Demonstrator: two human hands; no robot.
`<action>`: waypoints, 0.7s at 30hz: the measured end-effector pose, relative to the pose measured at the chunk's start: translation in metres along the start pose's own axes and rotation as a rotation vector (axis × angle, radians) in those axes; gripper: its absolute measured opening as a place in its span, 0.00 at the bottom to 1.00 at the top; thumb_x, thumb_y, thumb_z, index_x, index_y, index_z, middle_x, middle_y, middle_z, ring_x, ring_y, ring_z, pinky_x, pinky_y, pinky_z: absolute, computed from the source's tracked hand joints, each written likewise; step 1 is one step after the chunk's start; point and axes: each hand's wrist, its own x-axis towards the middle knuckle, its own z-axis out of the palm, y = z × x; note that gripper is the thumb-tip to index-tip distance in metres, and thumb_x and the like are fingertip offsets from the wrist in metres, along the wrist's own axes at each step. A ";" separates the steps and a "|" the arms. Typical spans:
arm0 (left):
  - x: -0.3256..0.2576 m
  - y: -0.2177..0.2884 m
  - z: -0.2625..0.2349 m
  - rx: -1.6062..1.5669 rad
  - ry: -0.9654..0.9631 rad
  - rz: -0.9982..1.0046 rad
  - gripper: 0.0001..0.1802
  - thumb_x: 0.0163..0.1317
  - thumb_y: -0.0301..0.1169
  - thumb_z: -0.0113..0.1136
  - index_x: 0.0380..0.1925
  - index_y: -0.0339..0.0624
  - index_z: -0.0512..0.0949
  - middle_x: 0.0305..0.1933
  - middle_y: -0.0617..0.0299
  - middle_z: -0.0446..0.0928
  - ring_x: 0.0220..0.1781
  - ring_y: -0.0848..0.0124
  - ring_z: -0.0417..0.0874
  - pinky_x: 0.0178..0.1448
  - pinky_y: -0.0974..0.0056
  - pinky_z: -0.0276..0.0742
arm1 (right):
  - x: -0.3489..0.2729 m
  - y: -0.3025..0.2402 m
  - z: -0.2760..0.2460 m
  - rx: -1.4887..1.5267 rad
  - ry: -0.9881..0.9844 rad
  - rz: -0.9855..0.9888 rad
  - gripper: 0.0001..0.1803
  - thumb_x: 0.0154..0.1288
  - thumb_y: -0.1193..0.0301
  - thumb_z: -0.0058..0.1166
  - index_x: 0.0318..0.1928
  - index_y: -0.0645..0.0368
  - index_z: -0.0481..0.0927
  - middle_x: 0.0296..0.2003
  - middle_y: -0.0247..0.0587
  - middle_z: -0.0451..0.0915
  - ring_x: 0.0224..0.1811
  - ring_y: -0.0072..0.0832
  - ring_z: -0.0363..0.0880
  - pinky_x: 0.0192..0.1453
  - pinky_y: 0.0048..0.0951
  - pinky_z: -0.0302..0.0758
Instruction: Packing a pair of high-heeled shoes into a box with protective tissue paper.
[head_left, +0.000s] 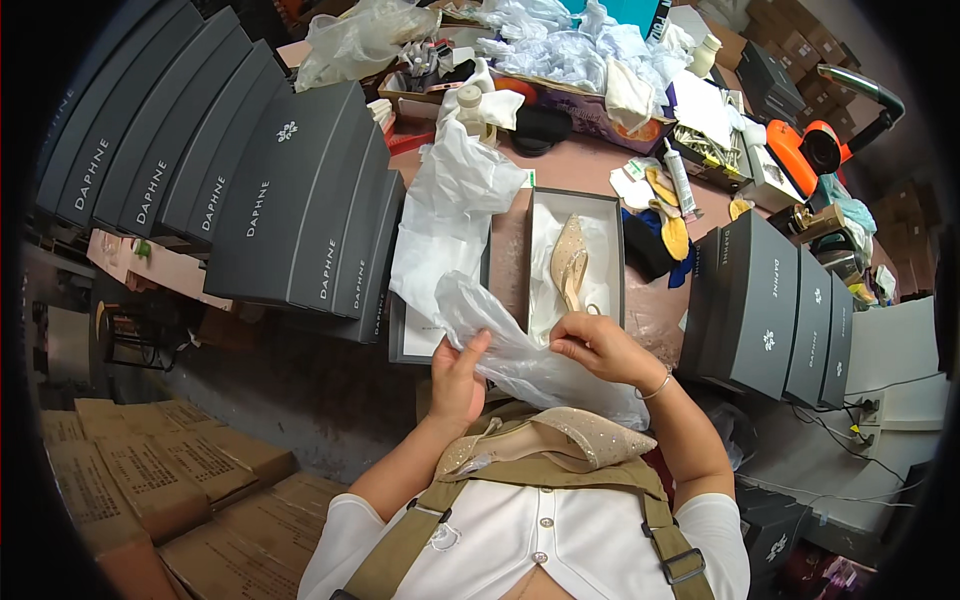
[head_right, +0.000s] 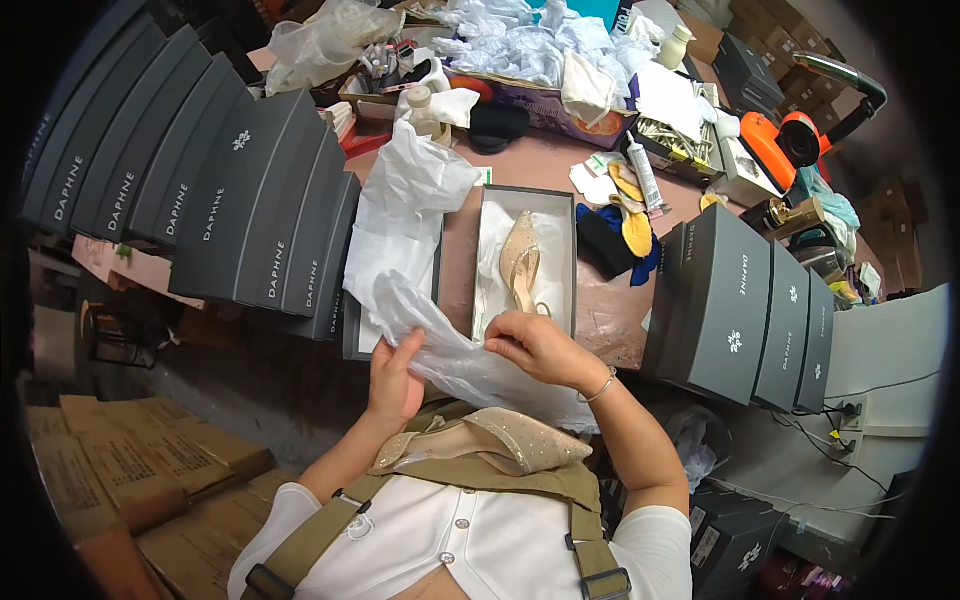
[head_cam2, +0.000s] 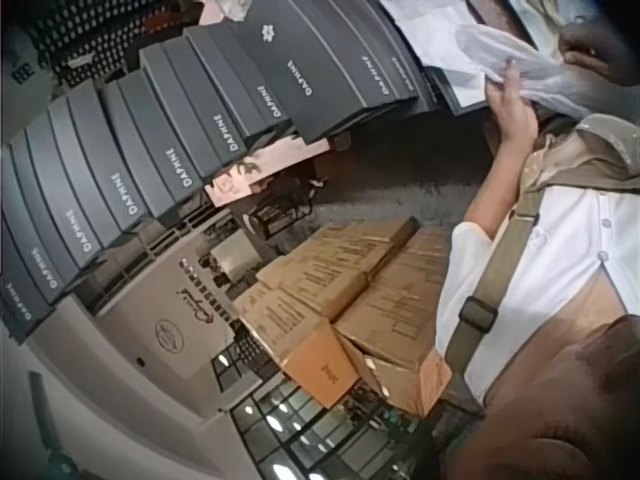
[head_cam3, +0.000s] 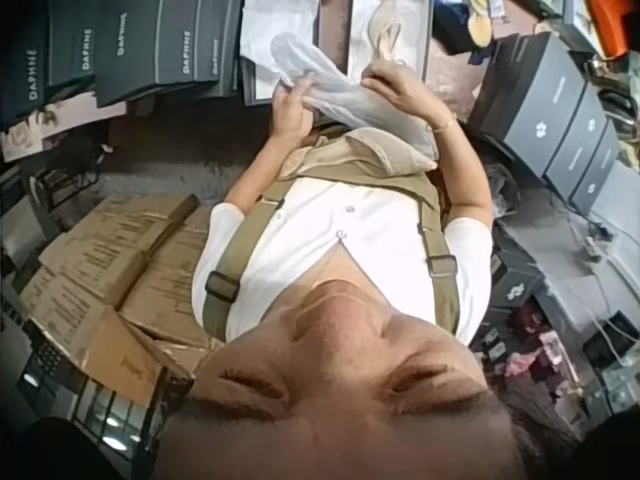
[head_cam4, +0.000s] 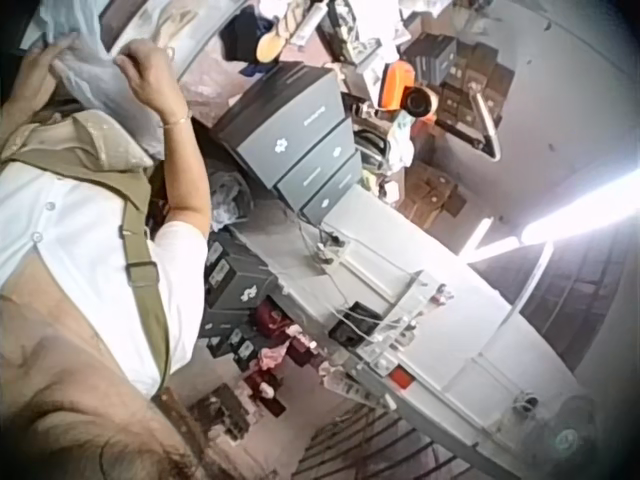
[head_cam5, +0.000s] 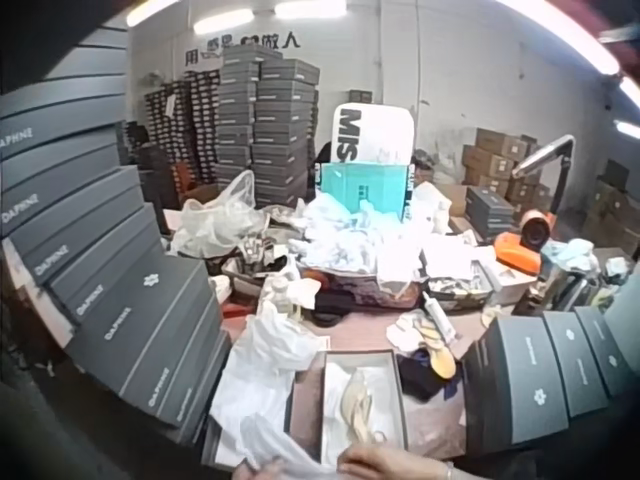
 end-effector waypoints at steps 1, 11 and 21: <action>-0.001 0.000 0.001 0.076 -0.020 0.066 0.14 0.61 0.24 0.62 0.47 0.39 0.75 0.46 0.63 0.79 0.47 0.73 0.79 0.56 0.65 0.73 | 0.002 -0.001 0.000 0.058 0.018 0.010 0.09 0.64 0.69 0.57 0.37 0.64 0.78 0.31 0.42 0.78 0.34 0.31 0.76 0.39 0.31 0.72; -0.010 0.005 0.004 0.235 -0.084 0.098 0.18 0.59 0.27 0.66 0.49 0.37 0.74 0.46 0.63 0.79 0.45 0.74 0.78 0.54 0.67 0.73 | 0.063 -0.033 -0.003 0.054 0.036 0.024 0.16 0.69 0.62 0.53 0.36 0.66 0.75 0.25 0.46 0.75 0.27 0.29 0.73 0.34 0.33 0.69; 0.001 0.012 -0.002 0.201 0.095 0.286 0.19 0.67 0.31 0.57 0.56 0.38 0.69 0.55 0.60 0.74 0.55 0.71 0.74 0.61 0.62 0.69 | -0.032 0.006 -0.007 -0.080 -0.189 0.317 0.20 0.58 0.62 0.63 0.42 0.66 0.77 0.33 0.49 0.81 0.35 0.35 0.79 0.43 0.31 0.74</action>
